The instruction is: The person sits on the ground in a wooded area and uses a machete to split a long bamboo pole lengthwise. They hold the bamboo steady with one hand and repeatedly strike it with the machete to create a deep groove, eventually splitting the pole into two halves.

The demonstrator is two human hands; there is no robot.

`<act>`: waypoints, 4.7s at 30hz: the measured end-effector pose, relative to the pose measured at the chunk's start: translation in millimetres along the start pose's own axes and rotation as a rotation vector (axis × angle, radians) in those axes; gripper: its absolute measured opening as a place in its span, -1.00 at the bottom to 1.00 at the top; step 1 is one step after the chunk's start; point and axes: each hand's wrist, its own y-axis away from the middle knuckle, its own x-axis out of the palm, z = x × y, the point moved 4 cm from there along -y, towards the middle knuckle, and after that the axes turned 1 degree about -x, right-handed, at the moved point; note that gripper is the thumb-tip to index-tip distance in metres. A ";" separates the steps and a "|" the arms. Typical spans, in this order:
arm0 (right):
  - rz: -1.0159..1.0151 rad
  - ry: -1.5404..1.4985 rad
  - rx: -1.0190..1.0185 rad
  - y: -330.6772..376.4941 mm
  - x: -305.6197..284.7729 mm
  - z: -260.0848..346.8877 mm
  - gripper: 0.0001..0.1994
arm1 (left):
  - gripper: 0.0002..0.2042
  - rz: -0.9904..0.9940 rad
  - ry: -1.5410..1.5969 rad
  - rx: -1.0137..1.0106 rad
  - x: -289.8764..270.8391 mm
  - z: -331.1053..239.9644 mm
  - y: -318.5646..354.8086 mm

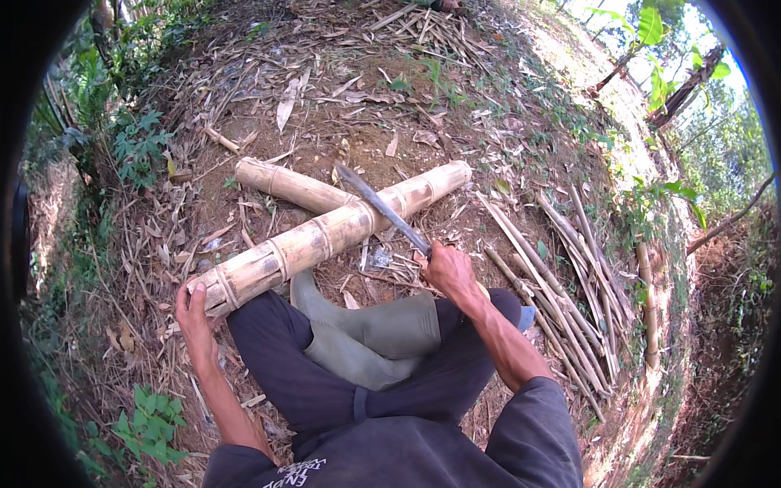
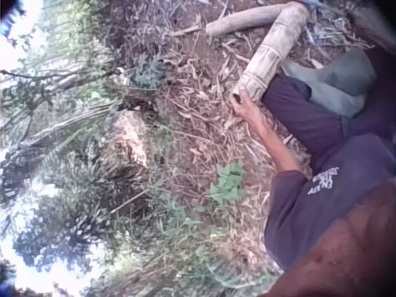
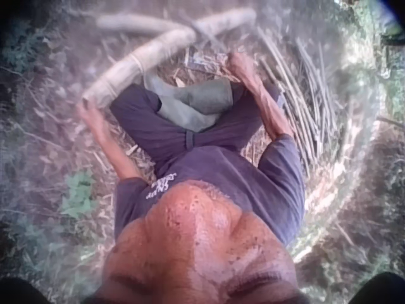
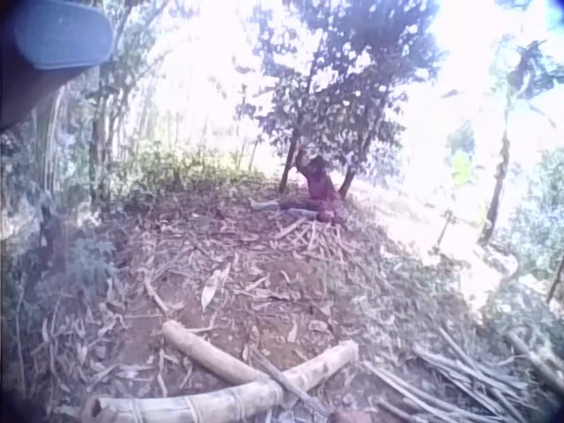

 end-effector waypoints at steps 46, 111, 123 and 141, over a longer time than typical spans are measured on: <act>0.019 0.056 0.035 16.8 -6.2 -12.7 -0.64 | -0.53 0.025 0.040 -0.159 12.0 7.2 13.7; 0.052 0.037 -0.058 47.7 -16.2 17.4 -0.83 | -0.76 0.071 -0.146 0.514 7.0 5.7 17.5; 0.009 0.049 0.071 37.2 -12.9 -18.9 -0.82 | -0.54 0.050 -0.314 0.394 8.0 5.7 13.8; 0.044 0.041 0.011 49.4 -12.0 8.3 -0.84 | -0.52 0.197 -0.325 0.468 5.0 6.4 15.1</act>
